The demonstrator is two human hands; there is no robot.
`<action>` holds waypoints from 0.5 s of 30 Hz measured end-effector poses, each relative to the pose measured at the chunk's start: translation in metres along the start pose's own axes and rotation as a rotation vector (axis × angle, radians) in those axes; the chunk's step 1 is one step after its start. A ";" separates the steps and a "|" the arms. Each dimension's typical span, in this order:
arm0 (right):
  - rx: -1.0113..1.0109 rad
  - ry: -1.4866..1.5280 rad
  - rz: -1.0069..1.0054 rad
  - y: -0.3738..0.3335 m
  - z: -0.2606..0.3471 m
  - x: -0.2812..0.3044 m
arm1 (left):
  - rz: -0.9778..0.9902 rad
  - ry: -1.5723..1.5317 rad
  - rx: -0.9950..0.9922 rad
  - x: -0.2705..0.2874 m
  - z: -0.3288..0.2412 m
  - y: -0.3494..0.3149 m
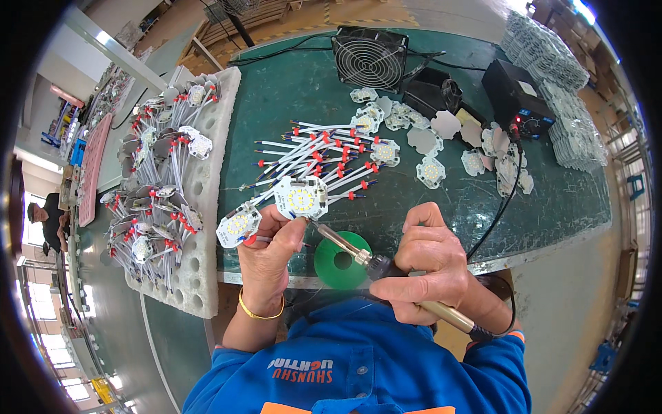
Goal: The person solders wires onto circuit boards using a soldering iron, places the assembled circuit boards into a foam tray, and slides the tray down the workbench.
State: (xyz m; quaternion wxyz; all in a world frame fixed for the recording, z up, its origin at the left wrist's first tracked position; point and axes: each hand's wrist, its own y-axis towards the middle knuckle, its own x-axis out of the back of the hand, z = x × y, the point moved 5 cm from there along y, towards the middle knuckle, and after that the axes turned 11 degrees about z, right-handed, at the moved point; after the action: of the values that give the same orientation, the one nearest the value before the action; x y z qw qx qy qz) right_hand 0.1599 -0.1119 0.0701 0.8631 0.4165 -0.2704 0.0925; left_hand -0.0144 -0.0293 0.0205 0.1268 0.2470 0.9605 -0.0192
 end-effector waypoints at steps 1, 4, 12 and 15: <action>-0.001 0.000 0.001 0.000 -0.001 0.000 | -0.007 -0.003 0.006 0.000 0.000 0.000; 0.017 -0.003 -0.001 0.001 -0.001 -0.001 | -0.008 0.001 0.004 0.000 0.000 0.001; 0.048 -0.010 -0.022 0.000 -0.005 -0.002 | -0.032 -0.008 0.014 -0.001 0.001 0.000; 0.042 -0.004 -0.063 -0.003 -0.007 -0.002 | -0.033 -0.022 0.021 0.001 0.004 0.001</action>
State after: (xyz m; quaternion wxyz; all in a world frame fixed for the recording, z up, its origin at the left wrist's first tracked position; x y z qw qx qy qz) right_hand 0.1616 -0.1086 0.0635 0.8560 0.4432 -0.2568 0.0704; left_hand -0.0137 -0.0287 0.0164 0.1344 0.2321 0.9627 -0.0343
